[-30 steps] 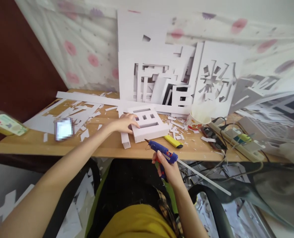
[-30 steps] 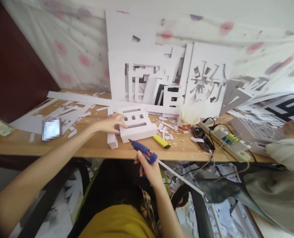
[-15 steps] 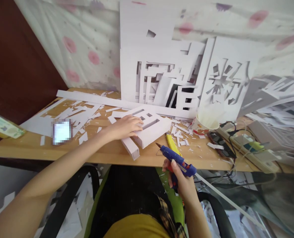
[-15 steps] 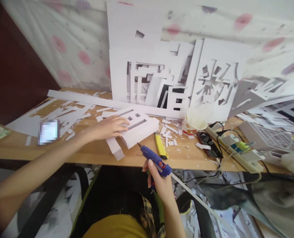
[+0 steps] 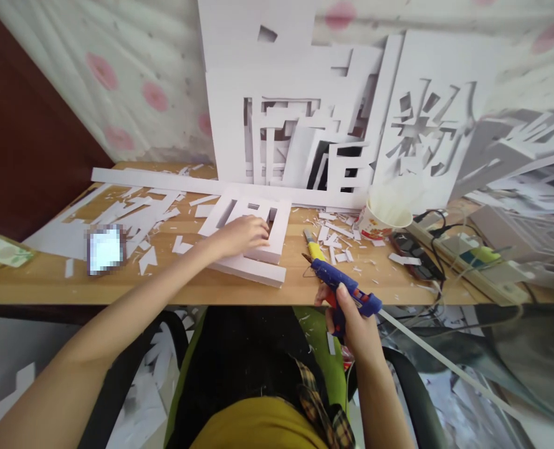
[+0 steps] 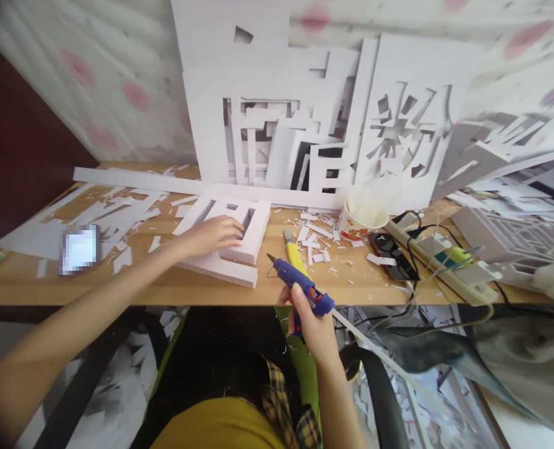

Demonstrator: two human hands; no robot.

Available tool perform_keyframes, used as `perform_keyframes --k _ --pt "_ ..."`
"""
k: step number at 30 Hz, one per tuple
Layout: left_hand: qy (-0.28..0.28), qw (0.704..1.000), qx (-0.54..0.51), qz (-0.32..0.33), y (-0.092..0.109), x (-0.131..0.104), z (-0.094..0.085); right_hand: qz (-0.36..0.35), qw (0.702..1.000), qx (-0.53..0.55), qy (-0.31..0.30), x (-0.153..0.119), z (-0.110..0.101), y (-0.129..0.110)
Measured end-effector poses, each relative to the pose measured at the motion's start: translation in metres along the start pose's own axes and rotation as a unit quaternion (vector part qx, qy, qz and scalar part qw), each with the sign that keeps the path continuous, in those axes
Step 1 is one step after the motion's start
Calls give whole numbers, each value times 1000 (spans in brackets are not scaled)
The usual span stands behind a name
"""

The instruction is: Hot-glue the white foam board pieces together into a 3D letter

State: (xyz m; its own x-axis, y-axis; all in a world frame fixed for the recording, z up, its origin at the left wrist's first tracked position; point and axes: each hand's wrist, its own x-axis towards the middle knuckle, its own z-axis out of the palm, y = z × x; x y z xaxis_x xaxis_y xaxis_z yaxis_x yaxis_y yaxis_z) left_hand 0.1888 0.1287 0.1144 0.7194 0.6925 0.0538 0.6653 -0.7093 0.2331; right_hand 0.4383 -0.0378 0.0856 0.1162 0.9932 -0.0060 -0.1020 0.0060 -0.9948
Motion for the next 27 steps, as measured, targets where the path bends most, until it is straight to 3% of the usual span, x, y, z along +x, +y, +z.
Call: perform_keyframes --k 3,6,10,12,15,20,24,27 --pt "72 995 -58 -46 -18 -19 -11 -8 1000 -27 -5 7 -7 0" --pt "106 987 -86 -86 -29 -30 -25 -9 999 -26 -16 14 -7 1" --pt "113 984 -108 -84 -26 4 -34 0 998 -62 -31 15 -1 1" --pt "88 987 -99 -90 -18 34 -31 7 995 -94 -40 11 2 2" --pt "7 987 9 -161 1 72 -22 17 993 -112 -42 3 5 5" --pt "-59 969 111 -212 27 103 -16 -8 982 -181 -56 8 16 4" --pt "-156 942 166 -248 38 114 -24 -118 934 -313 -128 33 19 -12" --pt "-223 926 129 -278 41 119 -26 -178 888 -373 -201 53 15 -26"
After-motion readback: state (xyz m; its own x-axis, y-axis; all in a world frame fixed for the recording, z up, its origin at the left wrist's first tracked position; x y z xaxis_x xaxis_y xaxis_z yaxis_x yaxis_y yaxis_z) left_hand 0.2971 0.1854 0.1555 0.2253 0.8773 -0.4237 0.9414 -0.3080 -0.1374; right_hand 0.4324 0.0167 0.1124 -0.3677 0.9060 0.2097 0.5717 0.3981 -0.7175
